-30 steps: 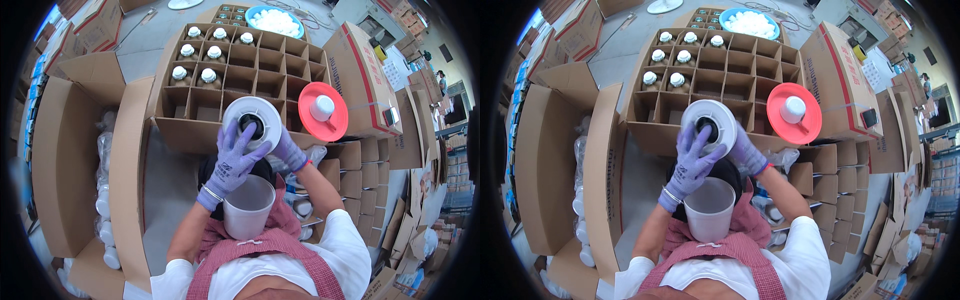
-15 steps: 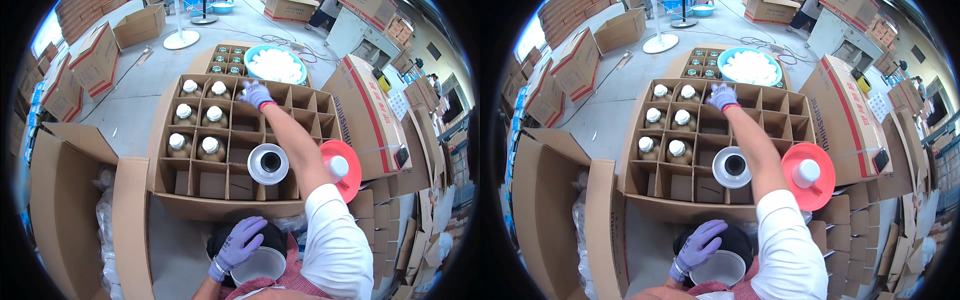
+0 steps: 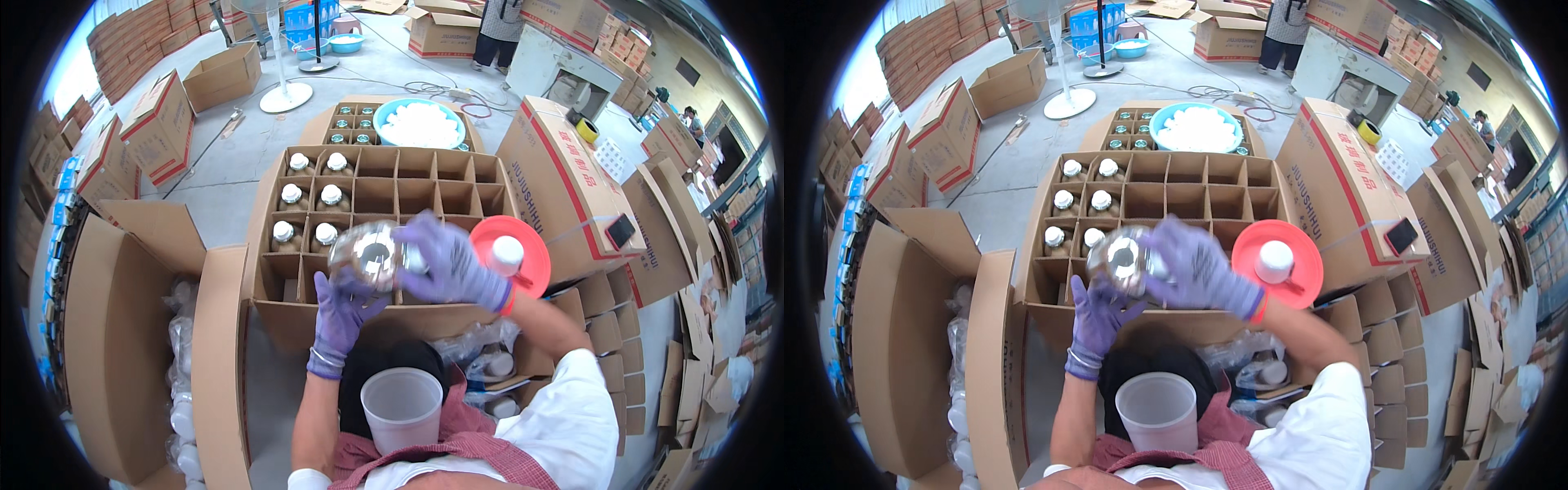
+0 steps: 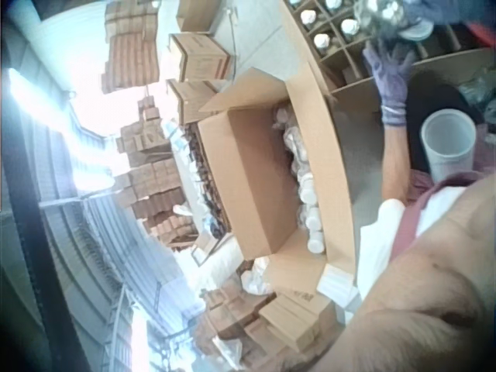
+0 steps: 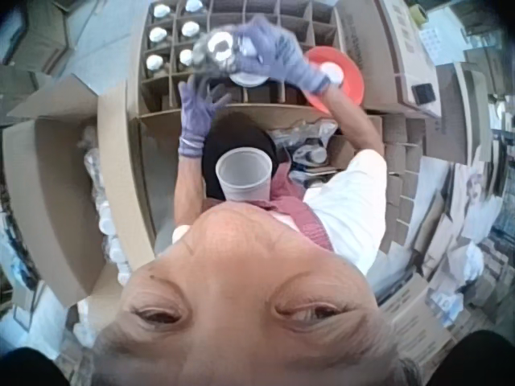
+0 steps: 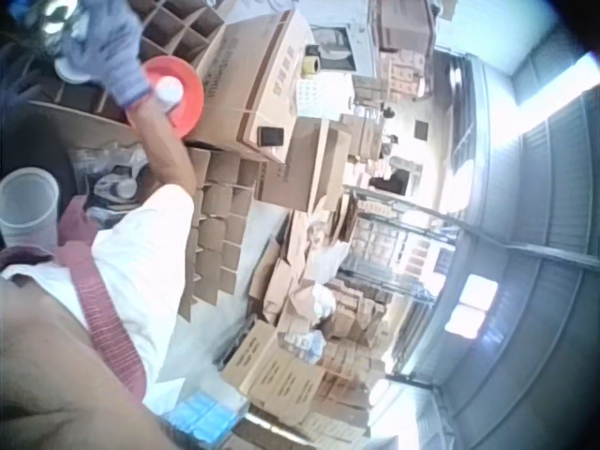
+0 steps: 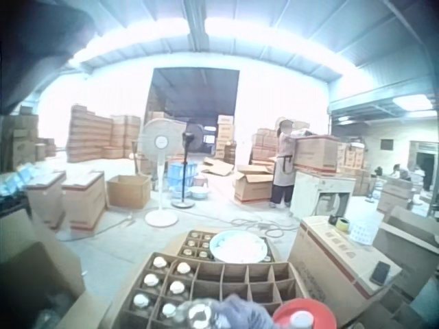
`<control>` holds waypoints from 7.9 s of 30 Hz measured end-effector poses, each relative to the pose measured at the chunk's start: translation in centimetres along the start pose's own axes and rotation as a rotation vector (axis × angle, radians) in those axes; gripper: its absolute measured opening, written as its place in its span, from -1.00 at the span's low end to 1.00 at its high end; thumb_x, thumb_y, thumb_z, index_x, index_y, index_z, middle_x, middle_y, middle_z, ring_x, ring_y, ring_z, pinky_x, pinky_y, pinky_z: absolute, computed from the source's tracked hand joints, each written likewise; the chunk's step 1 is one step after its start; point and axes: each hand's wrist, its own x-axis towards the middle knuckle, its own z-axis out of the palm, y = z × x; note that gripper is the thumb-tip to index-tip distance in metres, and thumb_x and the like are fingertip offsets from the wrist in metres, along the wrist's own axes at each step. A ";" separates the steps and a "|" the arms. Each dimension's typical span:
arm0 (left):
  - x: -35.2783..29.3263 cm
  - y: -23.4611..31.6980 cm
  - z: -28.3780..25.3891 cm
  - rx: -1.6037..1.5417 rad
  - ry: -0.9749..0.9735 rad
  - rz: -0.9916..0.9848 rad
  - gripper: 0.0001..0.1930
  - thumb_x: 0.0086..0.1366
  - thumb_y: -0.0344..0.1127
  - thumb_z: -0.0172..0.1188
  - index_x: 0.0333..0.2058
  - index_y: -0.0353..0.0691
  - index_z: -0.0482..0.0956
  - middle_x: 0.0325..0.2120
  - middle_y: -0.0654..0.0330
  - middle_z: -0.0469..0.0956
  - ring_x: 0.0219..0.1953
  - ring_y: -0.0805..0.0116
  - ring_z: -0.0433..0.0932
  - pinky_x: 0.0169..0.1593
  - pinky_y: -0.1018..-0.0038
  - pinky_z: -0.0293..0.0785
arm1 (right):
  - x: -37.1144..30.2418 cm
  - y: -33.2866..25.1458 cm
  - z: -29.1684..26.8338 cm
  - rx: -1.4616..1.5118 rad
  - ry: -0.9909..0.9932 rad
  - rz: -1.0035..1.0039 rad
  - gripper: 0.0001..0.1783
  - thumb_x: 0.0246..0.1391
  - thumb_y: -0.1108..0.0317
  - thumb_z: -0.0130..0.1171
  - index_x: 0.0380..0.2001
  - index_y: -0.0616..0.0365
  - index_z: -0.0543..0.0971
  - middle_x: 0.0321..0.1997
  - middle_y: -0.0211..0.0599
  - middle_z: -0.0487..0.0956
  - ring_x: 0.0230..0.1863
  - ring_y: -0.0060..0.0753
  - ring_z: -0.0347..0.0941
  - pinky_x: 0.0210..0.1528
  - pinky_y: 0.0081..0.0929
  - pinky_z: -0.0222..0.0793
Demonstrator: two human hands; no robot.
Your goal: The person assembles white electric kettles by inserting metal heating elements into the base, screwing on lids, and wrapping each unit in plastic. The person places the finished kettles into a cardboard box with dividers.
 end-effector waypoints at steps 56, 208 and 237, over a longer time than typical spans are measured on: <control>-10.3 0.9 2.0 1.981 -0.819 -0.183 -0.62 0.17 -0.03 0.23 -0.19 -0.22 0.59 -0.24 -0.13 0.59 -0.17 -0.14 0.57 -0.13 0.17 0.49 | -20.9 -9.5 4.1 0.335 0.082 0.206 -0.73 -0.02 0.37 0.28 -0.21 0.13 0.55 -0.14 -0.11 0.56 -0.07 0.04 0.49 0.05 -0.07 0.40; -12.3 -3.6 4.7 1.113 -0.080 0.479 -0.63 0.19 -0.56 -0.07 -0.08 -0.44 0.63 -0.15 0.08 0.67 -0.03 0.31 0.60 0.12 0.43 0.44 | -17.9 -8.3 1.4 1.101 0.198 0.977 -0.30 0.27 -0.05 0.07 0.31 0.14 0.26 0.20 -0.25 0.37 0.23 -0.37 0.31 0.32 -0.37 0.20; -7.8 -8.2 6.2 -0.444 0.323 0.039 -0.42 0.49 0.13 -0.17 0.27 -0.17 0.24 0.18 -0.05 0.38 0.19 -0.01 0.43 0.26 0.04 0.38 | -15.9 -13.1 3.2 0.171 0.416 0.603 -0.28 0.17 0.08 0.23 0.28 0.18 0.25 0.26 0.00 0.31 0.04 -0.10 0.49 -0.30 -0.37 0.58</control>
